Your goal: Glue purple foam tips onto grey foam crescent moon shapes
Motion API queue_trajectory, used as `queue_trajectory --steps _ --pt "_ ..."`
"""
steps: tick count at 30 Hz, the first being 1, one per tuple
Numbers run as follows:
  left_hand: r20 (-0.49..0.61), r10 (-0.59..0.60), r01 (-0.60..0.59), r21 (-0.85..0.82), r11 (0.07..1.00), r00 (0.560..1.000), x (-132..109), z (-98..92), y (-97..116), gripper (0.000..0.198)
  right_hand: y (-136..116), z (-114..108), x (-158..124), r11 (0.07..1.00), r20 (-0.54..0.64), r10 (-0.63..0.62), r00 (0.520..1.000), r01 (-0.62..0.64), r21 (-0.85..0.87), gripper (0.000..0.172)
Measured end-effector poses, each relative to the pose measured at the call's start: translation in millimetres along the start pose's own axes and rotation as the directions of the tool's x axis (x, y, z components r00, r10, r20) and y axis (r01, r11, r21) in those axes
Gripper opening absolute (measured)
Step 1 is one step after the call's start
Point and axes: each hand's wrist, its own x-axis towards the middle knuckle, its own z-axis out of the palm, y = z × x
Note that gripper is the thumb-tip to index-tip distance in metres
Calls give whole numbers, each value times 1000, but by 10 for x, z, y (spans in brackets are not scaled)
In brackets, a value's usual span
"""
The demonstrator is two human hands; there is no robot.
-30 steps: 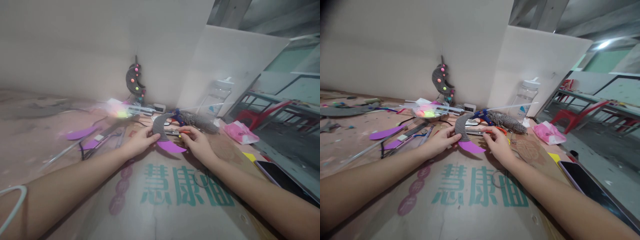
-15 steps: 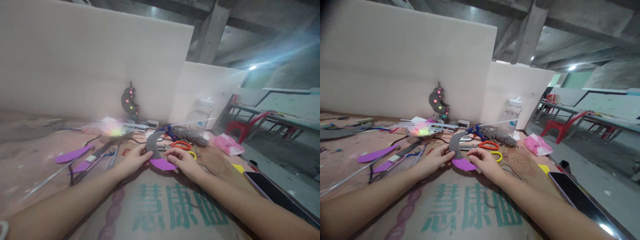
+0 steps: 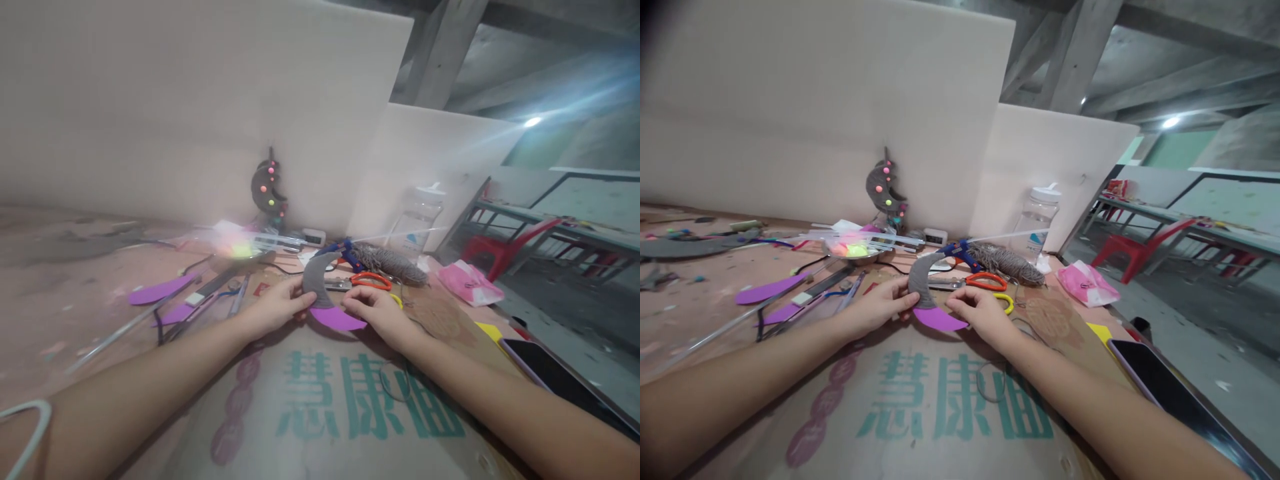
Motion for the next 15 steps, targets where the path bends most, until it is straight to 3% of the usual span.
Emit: queue_trajectory --steps 15 --pt "50 -37 35 39 999 998 -14 -26 57 44 -28 20 -3 999 -38 -16 999 18 41 28"
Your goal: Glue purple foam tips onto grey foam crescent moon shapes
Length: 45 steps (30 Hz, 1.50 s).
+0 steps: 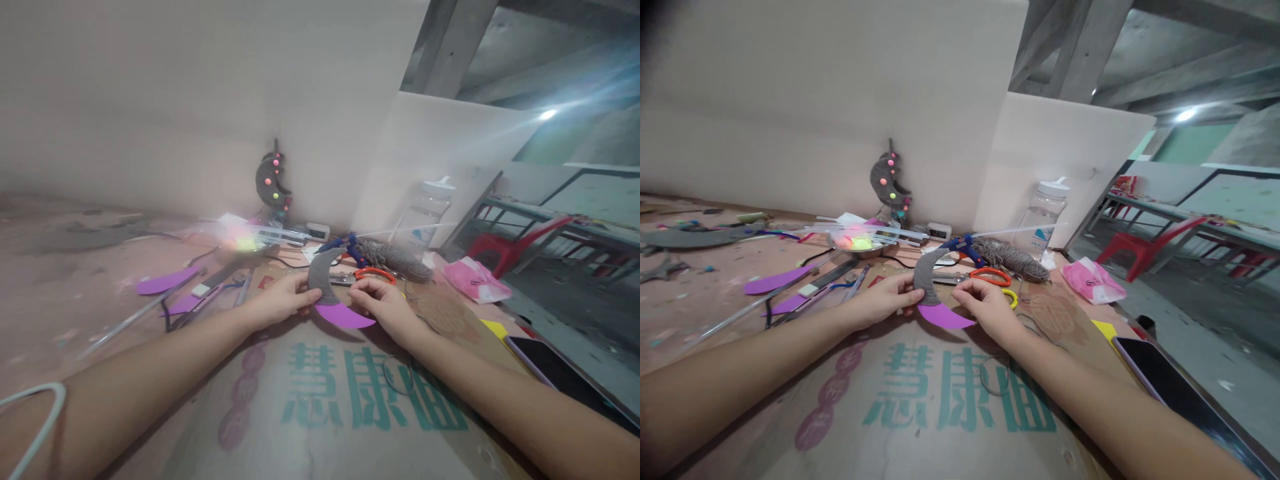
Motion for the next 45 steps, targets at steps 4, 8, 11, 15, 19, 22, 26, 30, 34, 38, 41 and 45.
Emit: queue_trajectory --steps 4,8,11,15,19,22,26,30,34,38,41,45 --pt "-81 -27 20 -85 996 996 6 -4 -9 43 -27 -12 -14 990 -61 -117 991 111 -81 30" --pt "-206 -86 36 -234 971 975 29 -9 -63 47 -42 -31 -69 971 -156 -222 962 204 -124 31" --pt "-247 -91 20 -274 961 965 38 -6 -81 48 -21 -28 -98 965 -97 -243 965 231 -126 33" --pt "-220 -27 -14 -183 983 975 40 13 -82 47 -36 22 -117 919 -32 -248 968 225 -324 22" --pt "-270 12 -9 11 1000 963 31 40 -84 46 -84 64 -147 826 -30 -340 940 283 -488 15" --pt "-302 66 -15 169 985 951 -11 43 -41 41 -58 58 -163 714 12 -439 898 357 -602 14" --pt "-281 121 -61 214 975 952 -78 33 22 35 7 53 -168 504 235 -493 838 495 -708 10" --pt "-386 44 -54 -16 998 922 -72 44 -13 33 -30 91 -189 412 459 -484 745 657 -632 15" --pt "-389 -18 -34 -127 991 921 -25 41 -69 37 -78 93 -226 418 423 -510 749 646 -639 11" --pt "-418 -99 112 7 994 903 -1 15 -69 48 -56 62 -224 550 228 -460 858 477 -685 20" --pt "-409 -91 138 88 987 908 -2 10 -48 51 -38 61 -179 641 211 -346 914 395 -659 28" --pt "-417 -65 127 123 984 907 -18 24 -10 52 -49 84 -107 702 257 -319 912 409 -583 20"
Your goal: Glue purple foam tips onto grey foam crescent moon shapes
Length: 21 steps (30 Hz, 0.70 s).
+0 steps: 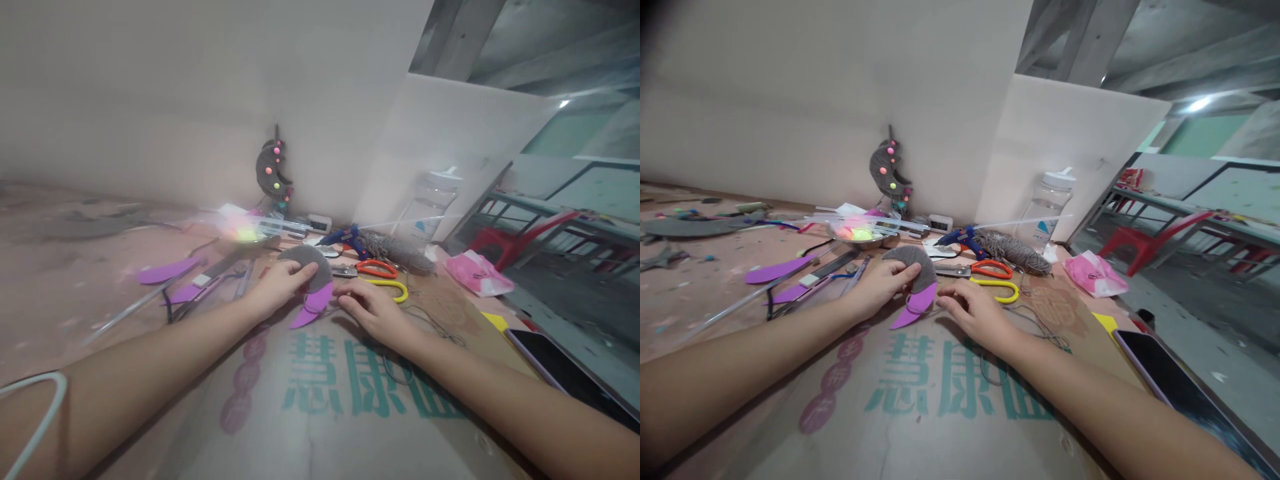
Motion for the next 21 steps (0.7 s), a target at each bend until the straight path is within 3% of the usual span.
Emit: queue_trajectory --steps 5,10,16,18,21 --pt "46 7 -4 -57 998 999 -25 5 39 51 -43 0 60 993 56 -20 998 13 118 20" --pt "175 -4 15 -66 998 984 -29 26 -4 48 -20 30 74 960 70 148 986 -161 230 21" --pt "234 74 -91 63 994 969 -49 29 19 47 25 30 60 905 15 246 969 -235 356 24" --pt "212 81 -101 84 991 974 -55 23 51 45 8 15 58 901 23 233 972 -225 371 27" --pt "138 95 -101 38 994 986 -53 16 80 42 -30 -1 54 934 79 107 991 -128 334 29"
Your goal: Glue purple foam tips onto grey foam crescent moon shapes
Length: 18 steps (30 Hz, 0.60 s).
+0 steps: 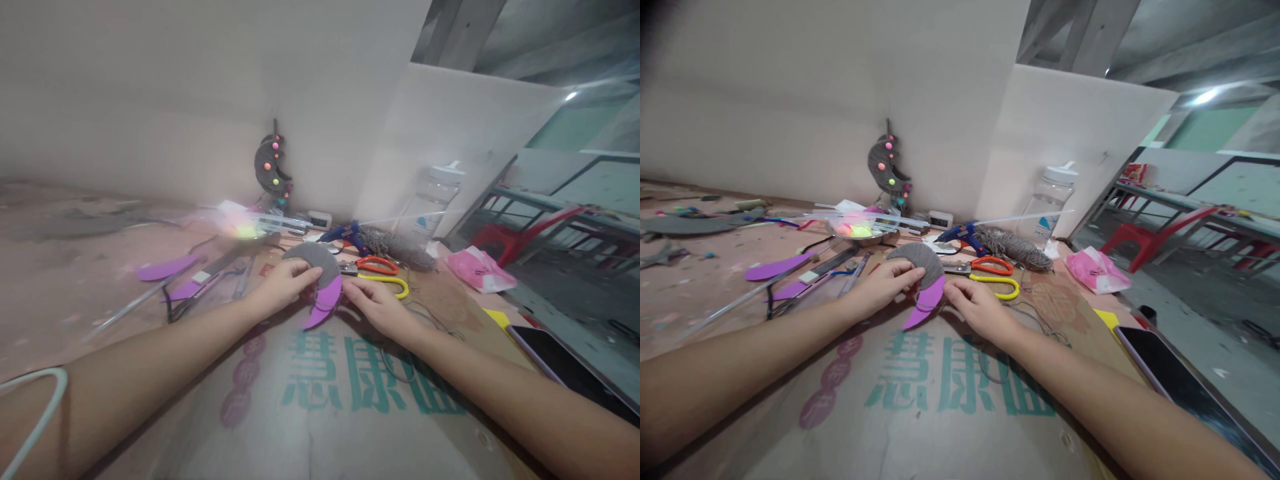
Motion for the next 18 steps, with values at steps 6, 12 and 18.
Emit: queue_trajectory --steps 6,12,18 --pt "-83 -10 2 -94 996 997 18 0 -15 39 -10 11 -30 954 49 -77 996 88 -288 14" --pt "-73 -3 -5 -113 994 997 5 10 8 38 29 -19 -8 975 -73 32 997 -47 -217 28" --pt "-54 -9 1 -150 989 998 12 5 -12 38 22 -18 -6 993 -247 14 969 -42 -109 21"
